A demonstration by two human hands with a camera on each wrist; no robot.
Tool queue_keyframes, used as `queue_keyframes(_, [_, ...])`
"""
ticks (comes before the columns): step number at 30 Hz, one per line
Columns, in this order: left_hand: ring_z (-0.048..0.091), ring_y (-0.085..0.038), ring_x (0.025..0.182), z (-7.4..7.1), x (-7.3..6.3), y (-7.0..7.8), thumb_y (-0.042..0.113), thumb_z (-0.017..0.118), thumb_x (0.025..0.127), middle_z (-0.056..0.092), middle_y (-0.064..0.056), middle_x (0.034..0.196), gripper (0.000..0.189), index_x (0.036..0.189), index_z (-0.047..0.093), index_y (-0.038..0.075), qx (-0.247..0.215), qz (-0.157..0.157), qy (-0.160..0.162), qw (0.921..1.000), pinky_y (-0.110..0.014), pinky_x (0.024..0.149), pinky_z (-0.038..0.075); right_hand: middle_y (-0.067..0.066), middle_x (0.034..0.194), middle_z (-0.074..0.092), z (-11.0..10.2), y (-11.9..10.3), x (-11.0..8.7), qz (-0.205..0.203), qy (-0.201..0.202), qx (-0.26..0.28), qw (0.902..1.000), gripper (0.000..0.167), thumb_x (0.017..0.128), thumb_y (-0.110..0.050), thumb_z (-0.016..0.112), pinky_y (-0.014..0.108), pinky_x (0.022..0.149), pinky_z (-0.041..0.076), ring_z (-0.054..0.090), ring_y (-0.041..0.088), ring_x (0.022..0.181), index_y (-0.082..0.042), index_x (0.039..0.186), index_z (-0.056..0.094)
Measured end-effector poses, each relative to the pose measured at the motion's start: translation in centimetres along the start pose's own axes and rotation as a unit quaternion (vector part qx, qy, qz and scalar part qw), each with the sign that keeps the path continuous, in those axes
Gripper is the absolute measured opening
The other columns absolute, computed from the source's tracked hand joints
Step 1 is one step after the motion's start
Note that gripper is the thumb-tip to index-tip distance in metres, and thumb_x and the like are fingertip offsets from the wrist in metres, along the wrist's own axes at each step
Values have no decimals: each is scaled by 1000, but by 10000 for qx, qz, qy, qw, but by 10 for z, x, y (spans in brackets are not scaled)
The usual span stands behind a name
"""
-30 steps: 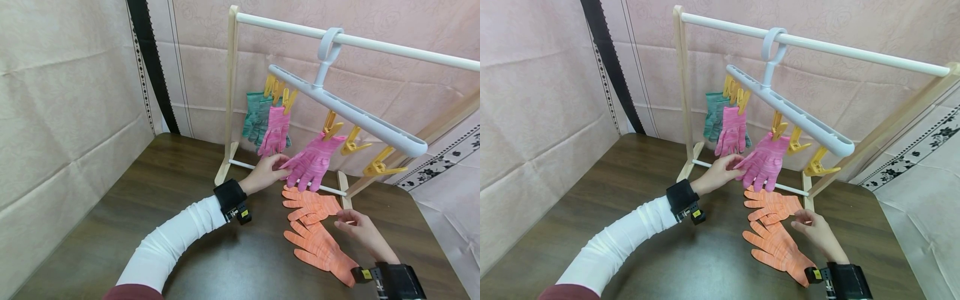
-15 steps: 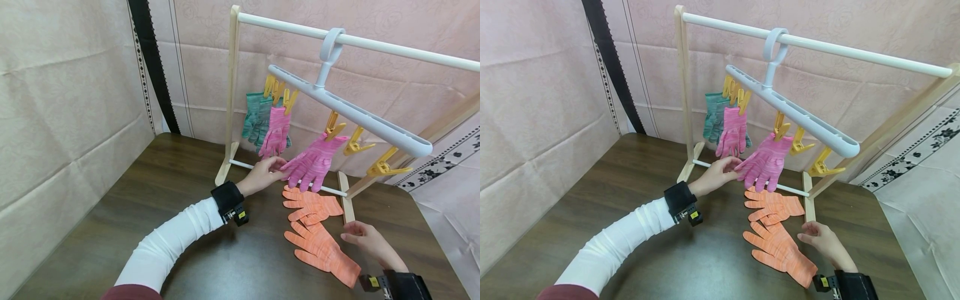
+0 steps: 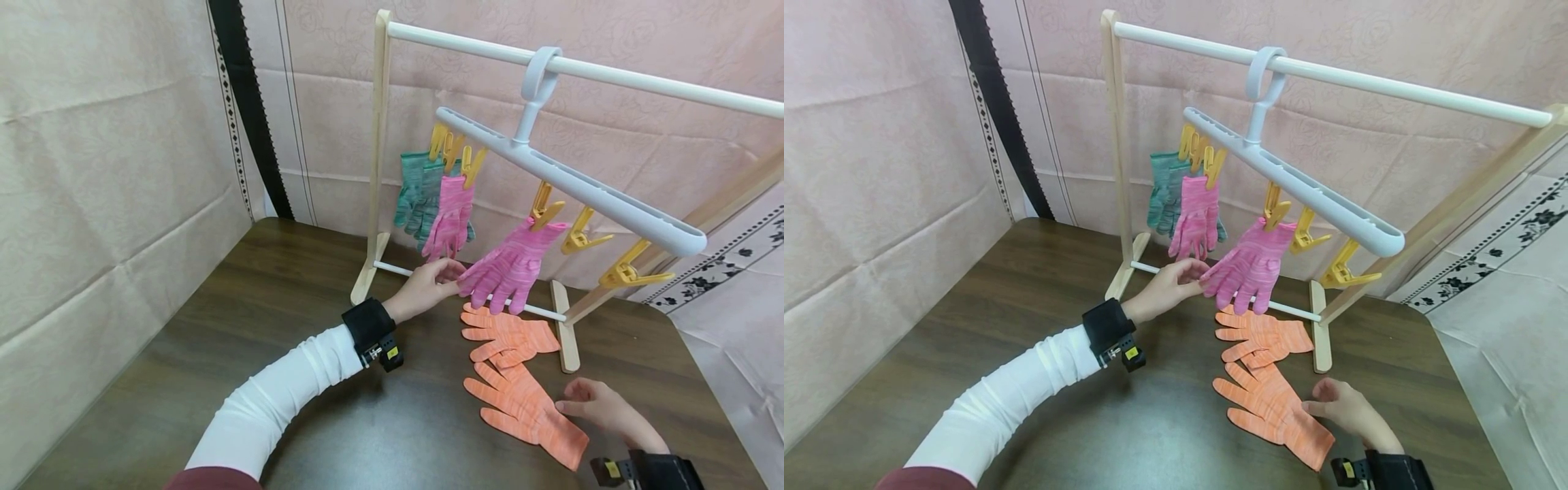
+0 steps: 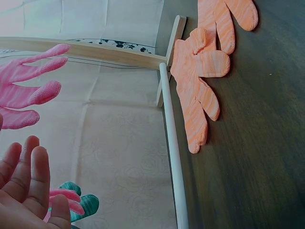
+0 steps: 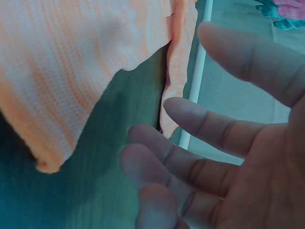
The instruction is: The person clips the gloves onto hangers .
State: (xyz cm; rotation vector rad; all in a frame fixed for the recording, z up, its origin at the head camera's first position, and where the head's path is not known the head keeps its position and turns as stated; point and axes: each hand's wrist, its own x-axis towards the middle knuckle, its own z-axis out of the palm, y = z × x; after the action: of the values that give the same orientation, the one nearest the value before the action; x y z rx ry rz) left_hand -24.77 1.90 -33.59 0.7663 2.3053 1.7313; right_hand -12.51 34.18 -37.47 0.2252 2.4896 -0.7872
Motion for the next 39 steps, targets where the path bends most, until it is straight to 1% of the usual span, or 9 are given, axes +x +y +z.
queue_keyframes(2, [54,-16,101,0,0,-1,19,56,87,59,-7,108,29,113,54,7,-15,-11,0,10000,-24,84,45,3,74,49,1,2,-1,-26,-43,-22,10000,42,78,-34,64,25,46,34,39,14,52,1,97,50])
queue_keyframes(5, [54,-17,102,-1,-1,-1,19,56,87,59,-7,108,28,112,54,7,4,6,6,10000,-25,85,44,3,73,49,3,4,-1,44,-71,-91,9999,44,76,-35,65,24,44,33,36,12,47,1,98,50])
queue_keyframes(14, [54,-16,101,-1,-1,-2,24,56,87,60,-6,107,29,110,55,7,90,28,47,9999,-26,87,43,2,70,47,9,7,1,500,-163,-56,9986,50,72,-40,68,23,46,33,36,12,48,-1,98,50])
queue_keyframes(18, [54,-16,102,-1,-1,-3,24,56,87,59,-7,107,29,110,55,6,77,23,48,10000,-27,89,43,-2,61,43,12,11,0,469,-278,180,9984,50,71,-40,69,22,43,30,31,9,43,-2,96,49])
queue_keyframes(20, [53,-16,102,-1,-1,-4,24,56,87,59,-7,107,29,110,56,6,73,11,48,10000,-27,90,42,-3,58,40,13,12,0,342,-384,299,9982,49,73,-39,68,21,42,28,28,8,42,-1,95,48])
queue_keyframes(25, [53,-16,103,-2,-3,-5,27,56,86,59,-5,106,30,108,56,8,63,-56,39,10000,-28,91,41,-4,58,38,14,17,-1,8,-626,493,9968,45,76,-36,66,20,40,27,27,6,41,1,93,46])
queue_keyframes(29, [53,-15,101,-2,-3,-5,27,56,87,60,-4,105,28,107,56,8,39,-106,32,9999,-27,90,41,-4,60,39,15,20,0,-147,-701,551,9959,43,75,-34,68,19,40,26,27,6,42,0,90,46])
queue_keyframes(33, [53,-14,98,-3,-3,-7,25,56,86,60,-4,103,26,106,57,9,50,-132,28,9999,-26,87,41,-3,62,42,17,21,1,-142,-635,425,9970,39,73,-30,70,18,41,26,30,7,44,-1,87,48])
queue_keyframes(39, [53,-14,95,-4,-4,-8,24,57,86,60,-4,101,25,106,57,9,38,-149,17,9999,-25,83,42,0,61,42,22,20,2,5,-368,266,9990,21,72,-11,67,20,42,27,34,10,46,-3,81,50])
